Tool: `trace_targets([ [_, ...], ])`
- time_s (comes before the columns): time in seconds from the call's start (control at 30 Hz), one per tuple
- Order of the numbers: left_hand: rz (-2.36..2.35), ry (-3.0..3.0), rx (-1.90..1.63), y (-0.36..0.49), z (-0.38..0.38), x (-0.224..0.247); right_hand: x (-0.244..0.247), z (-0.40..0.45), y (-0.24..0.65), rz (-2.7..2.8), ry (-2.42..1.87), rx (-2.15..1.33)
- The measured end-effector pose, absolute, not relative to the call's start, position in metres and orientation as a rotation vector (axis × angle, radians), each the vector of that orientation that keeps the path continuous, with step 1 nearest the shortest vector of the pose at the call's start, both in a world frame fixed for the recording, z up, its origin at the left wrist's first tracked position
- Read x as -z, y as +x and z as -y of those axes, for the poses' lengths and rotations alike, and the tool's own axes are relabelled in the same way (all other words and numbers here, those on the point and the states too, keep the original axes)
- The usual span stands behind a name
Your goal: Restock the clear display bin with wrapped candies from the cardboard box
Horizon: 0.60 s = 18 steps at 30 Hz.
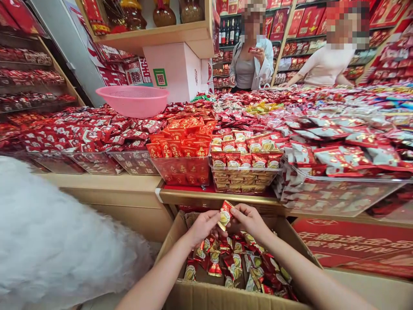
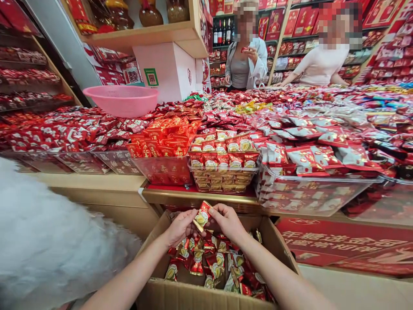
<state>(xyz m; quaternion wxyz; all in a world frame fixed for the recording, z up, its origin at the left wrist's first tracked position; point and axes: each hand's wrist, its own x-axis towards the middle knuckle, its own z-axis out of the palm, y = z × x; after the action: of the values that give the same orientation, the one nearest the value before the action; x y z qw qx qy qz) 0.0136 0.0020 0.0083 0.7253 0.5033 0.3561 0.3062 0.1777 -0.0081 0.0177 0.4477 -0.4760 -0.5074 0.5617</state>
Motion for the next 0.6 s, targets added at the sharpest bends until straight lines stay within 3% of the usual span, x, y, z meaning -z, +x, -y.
trace_targets([
  [0.17,-0.833,1.272,-0.645,0.011,-0.002,-0.015,-0.016,0.010,0.173,1.305,-1.171,-1.396],
  [0.3,-0.731,1.308,-0.539,0.006,0.003,-0.003,-0.036,0.018,0.170,1.649,-1.181,-0.971],
  [0.43,-0.955,1.456,-0.327,-0.011,-0.005,0.026,-0.108,0.018,0.180,1.925,-1.044,-0.658],
  [0.6,-1.085,1.513,-0.505,-0.054,-0.033,0.033,-0.216,-0.050,0.223,1.887,-1.186,-0.234],
])
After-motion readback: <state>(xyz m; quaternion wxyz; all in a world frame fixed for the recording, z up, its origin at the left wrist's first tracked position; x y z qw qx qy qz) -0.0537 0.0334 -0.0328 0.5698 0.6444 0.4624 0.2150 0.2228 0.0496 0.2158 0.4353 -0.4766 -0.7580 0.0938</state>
